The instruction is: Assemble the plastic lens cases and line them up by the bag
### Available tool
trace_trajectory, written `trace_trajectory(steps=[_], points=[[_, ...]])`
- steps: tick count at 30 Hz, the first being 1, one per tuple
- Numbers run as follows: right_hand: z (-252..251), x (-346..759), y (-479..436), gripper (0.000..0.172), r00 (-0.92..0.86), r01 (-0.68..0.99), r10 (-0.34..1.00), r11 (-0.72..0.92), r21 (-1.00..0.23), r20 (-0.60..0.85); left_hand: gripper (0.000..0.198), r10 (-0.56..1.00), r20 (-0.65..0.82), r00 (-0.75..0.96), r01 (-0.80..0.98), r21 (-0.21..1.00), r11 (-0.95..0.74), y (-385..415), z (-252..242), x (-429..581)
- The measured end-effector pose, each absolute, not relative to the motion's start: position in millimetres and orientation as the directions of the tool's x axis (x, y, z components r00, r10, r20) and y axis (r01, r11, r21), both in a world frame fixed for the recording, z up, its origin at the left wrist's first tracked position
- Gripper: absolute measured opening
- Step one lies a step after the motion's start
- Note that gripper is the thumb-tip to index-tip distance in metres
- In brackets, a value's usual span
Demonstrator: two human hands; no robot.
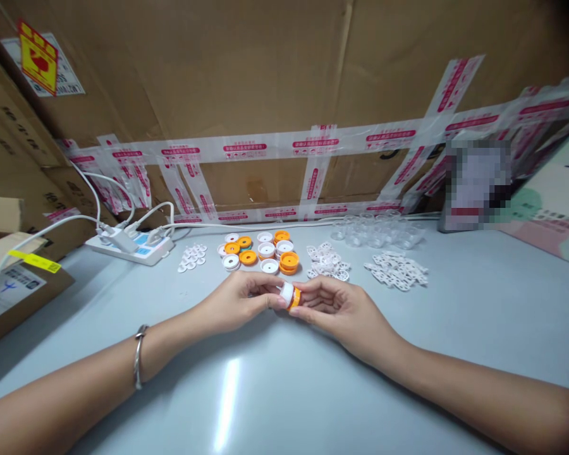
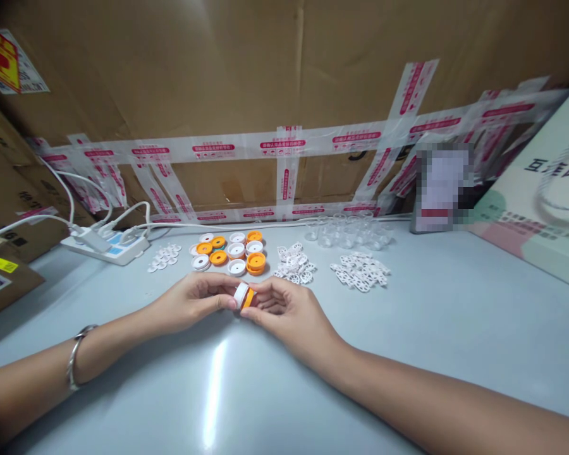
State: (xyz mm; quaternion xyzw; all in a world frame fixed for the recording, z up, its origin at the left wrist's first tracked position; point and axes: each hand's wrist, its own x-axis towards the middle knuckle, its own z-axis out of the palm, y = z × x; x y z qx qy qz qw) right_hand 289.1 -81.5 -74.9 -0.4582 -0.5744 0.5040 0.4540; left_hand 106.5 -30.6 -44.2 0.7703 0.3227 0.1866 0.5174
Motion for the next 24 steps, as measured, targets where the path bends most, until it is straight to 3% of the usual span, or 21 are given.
trace_trajectory(steps=[24], points=[[-73.8,289.2,-84.1,0.021,-0.193,0.090,0.976,0.120,-0.989,0.101,0.019,0.753,-0.032,0.657,0.456,0.813,-0.362,-38.5,-37.5,108.9]])
